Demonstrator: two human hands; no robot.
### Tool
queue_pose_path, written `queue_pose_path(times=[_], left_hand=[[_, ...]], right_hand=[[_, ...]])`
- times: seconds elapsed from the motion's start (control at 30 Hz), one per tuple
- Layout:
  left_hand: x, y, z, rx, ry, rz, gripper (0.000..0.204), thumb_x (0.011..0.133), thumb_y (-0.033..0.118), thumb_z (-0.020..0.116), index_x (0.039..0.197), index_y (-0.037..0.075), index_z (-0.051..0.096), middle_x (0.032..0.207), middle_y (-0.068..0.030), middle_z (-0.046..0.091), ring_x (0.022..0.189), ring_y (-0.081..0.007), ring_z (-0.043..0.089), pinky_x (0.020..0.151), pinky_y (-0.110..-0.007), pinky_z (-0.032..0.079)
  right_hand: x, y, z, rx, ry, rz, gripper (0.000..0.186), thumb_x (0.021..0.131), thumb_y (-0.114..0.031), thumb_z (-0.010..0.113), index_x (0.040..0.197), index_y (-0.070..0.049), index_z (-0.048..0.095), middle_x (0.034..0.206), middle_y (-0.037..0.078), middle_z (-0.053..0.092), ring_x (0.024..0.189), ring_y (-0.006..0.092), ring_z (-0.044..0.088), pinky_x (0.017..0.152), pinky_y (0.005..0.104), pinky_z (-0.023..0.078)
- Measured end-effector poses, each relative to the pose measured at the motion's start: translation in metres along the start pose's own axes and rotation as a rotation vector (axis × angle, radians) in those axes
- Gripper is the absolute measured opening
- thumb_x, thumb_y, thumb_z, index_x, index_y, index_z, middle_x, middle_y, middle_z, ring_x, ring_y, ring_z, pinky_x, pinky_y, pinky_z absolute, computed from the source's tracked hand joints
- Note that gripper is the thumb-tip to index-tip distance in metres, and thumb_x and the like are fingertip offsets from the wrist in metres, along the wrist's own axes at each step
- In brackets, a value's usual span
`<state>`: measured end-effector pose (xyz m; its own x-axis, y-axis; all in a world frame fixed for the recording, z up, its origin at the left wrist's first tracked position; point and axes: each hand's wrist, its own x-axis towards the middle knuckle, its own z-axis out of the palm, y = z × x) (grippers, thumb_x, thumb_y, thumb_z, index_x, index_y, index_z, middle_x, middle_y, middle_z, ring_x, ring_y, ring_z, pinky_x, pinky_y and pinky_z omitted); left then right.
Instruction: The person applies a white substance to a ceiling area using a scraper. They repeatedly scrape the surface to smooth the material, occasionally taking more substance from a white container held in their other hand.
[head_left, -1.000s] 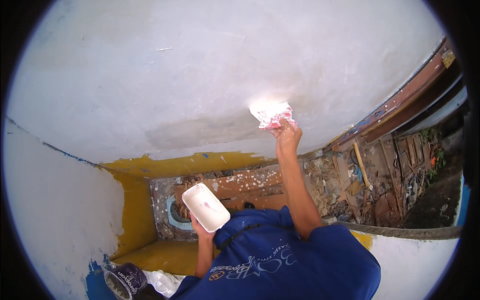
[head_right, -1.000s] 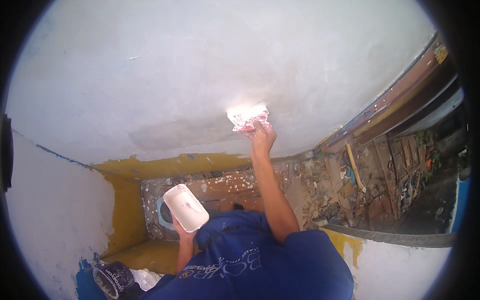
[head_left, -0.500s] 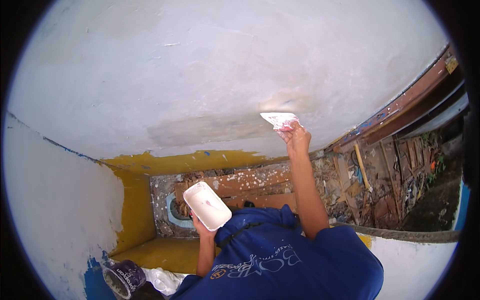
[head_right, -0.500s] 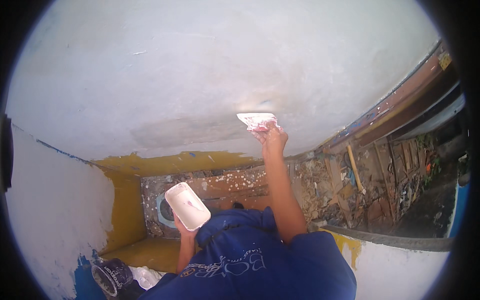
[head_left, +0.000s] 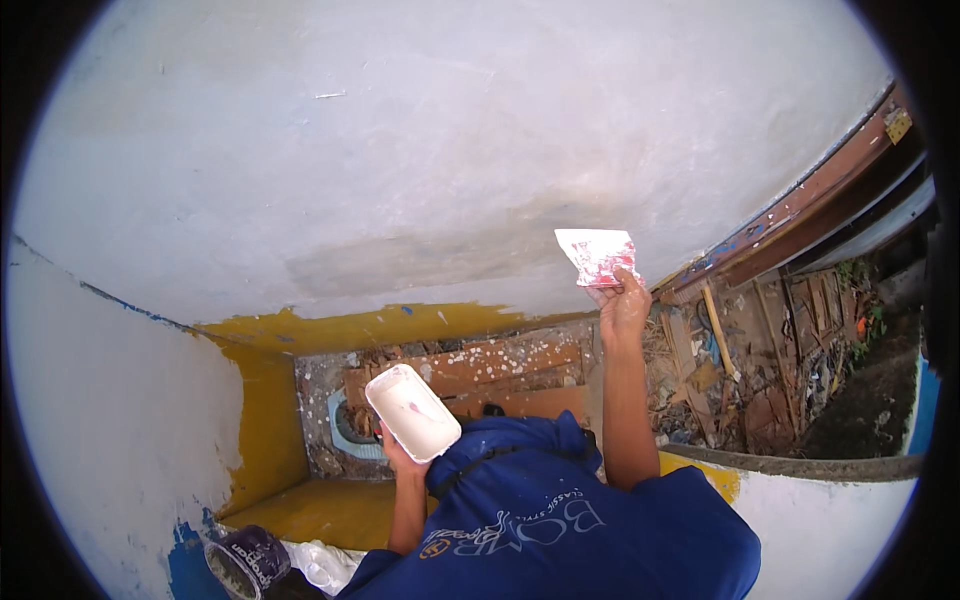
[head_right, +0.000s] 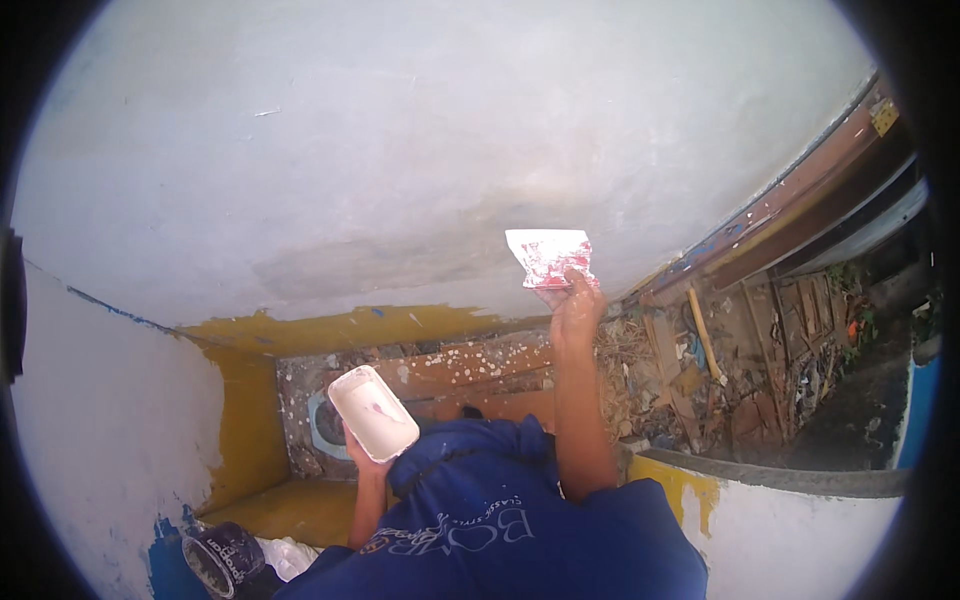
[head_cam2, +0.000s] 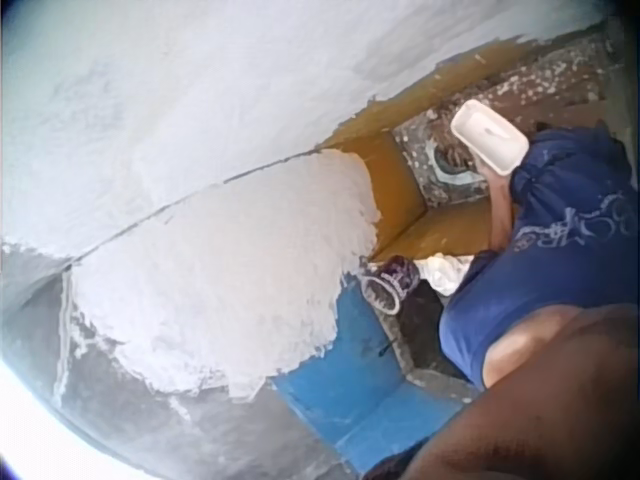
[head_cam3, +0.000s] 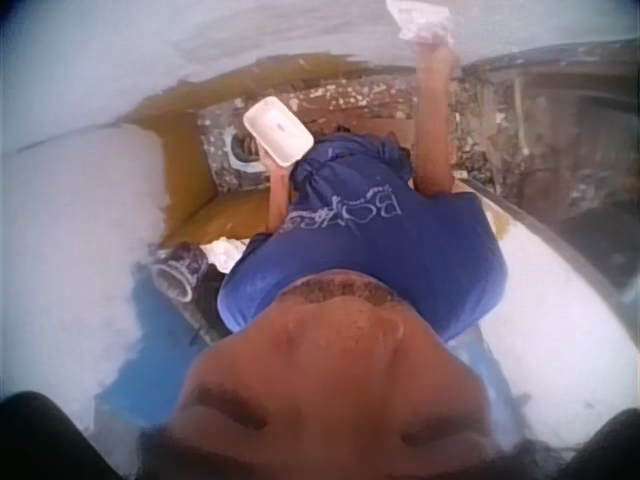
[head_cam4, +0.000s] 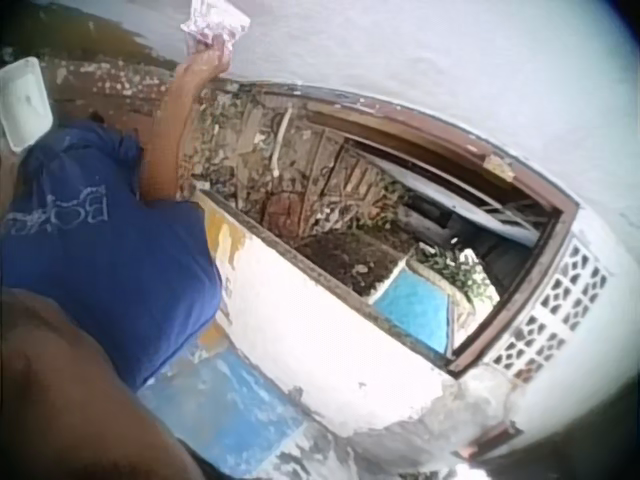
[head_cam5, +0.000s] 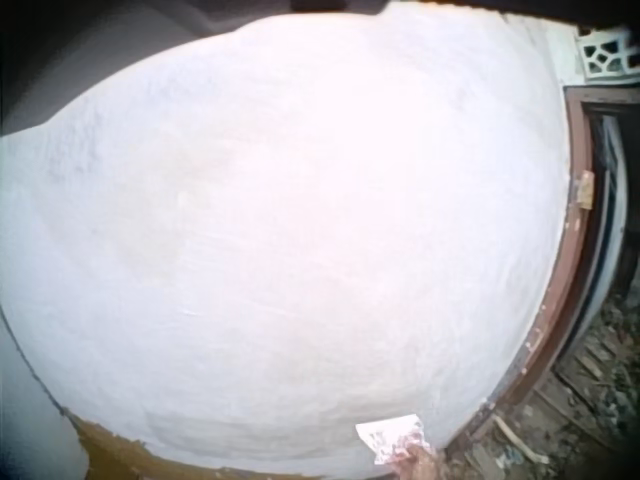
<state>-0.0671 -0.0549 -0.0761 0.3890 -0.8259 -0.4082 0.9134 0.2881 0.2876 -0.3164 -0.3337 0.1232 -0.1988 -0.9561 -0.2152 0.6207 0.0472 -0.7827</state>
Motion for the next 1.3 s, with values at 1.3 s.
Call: queue_pose_path(times=[1.3], left_hand=[[-0.014, -0.009, 0.035, 0.068, -0.007, 0.016, 0.047, 0.093, 0.041, 0.035, 0.128, 0.011, 0.041, 0.121, -0.0079, 0.051, 0.108, -0.0257, 0.053, 0.092, -0.047, 0.044]], right_hand=[[-0.001, -0.068, 0.031, -0.083, -0.19, -0.25, 0.022, 0.083, -0.006, 0.05, 0.093, 0.013, 0.051, 0.087, 0.022, 0.06, 0.075, 0.0282, 0.065, 0.062, 0.0388, 0.059]])
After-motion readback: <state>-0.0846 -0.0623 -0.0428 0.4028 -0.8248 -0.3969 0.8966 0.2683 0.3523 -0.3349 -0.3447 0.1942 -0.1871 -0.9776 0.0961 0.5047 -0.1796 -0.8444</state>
